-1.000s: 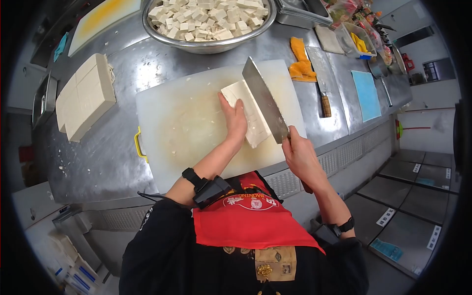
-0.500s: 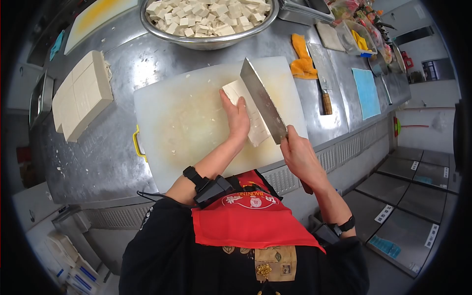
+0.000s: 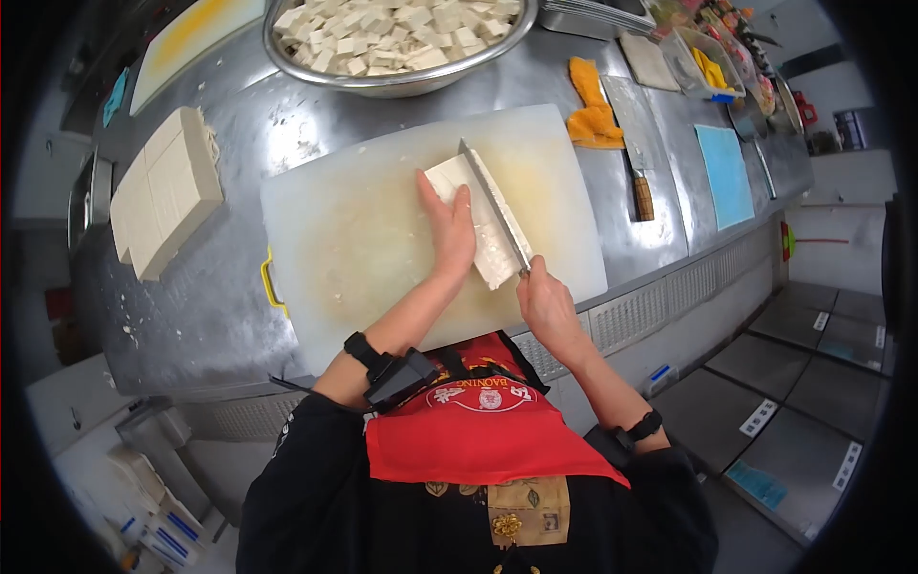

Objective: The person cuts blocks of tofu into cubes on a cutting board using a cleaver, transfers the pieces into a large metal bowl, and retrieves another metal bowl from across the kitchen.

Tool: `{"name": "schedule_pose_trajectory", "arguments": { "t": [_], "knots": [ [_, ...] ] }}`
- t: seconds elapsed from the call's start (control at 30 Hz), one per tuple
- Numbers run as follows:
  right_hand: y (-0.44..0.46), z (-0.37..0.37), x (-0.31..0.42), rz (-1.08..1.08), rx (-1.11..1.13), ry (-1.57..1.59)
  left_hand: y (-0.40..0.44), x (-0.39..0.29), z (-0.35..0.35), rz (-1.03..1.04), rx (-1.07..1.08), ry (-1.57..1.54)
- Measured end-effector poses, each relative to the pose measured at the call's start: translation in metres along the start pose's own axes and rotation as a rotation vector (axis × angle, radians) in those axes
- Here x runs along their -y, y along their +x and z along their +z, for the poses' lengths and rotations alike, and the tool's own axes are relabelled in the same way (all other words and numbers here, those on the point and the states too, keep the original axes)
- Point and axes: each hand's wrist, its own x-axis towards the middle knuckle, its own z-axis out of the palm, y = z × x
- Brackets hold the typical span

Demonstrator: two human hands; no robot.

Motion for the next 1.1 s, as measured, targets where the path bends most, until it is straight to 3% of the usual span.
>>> {"name": "schedule_pose_trajectory", "arguments": {
  "t": [0.03, 0.13, 0.17, 0.27, 0.37, 0.57, 0.67, 0.77, 0.83, 0.93, 1.03, 1.1],
  "knots": [
    [0.000, -0.001, 0.000, -0.003, -0.007, 0.006, 0.005, -0.006, -0.001, 0.111, -0.037, 0.126],
    [-0.007, -0.004, -0.002, -0.016, -0.007, 0.071, 0.035, -0.047, -0.016, 0.658, 0.248, 0.302],
    [-0.009, -0.006, -0.003, -0.028, 0.002, 0.120, 0.045, -0.069, -0.015, 0.768, 0.436, 0.309],
    [-0.012, -0.005, -0.011, -0.067, -0.015, 0.184, 0.063, -0.090, -0.001, 0.548, 1.220, 0.573],
    [-0.012, -0.004, -0.013, -0.091, -0.038, 0.168, 0.058, -0.091, 0.021, 0.519, 1.446, 0.995],
    [-0.014, -0.021, -0.003, -0.110, -0.041, 0.190, 0.050, -0.101, 0.041, 0.497, 1.502, 1.219],
    [-0.017, -0.041, 0.010, -0.083, -0.021, 0.195, 0.046, -0.117, 0.035, 0.728, 1.254, 1.018],
    [-0.022, -0.063, 0.027, -0.041, 0.000, 0.207, 0.053, -0.125, 0.007, 0.727, 0.574, 0.199],
    [-0.024, -0.075, 0.039, -0.043, -0.005, 0.201, 0.073, -0.103, -0.027, 0.490, 0.291, -0.038],
    [-0.022, -0.082, 0.047, -0.086, -0.012, 0.153, 0.084, -0.030, -0.071, 0.191, 0.282, 0.183],
    [-0.019, -0.080, 0.050, -0.093, 0.024, 0.100, 0.050, -0.011, -0.071, -0.049, 0.373, 0.313],
    [-0.020, -0.078, 0.054, -0.065, 0.055, 0.085, 0.042, -0.011, -0.068, -0.155, 0.405, 0.165]
  ]
}}
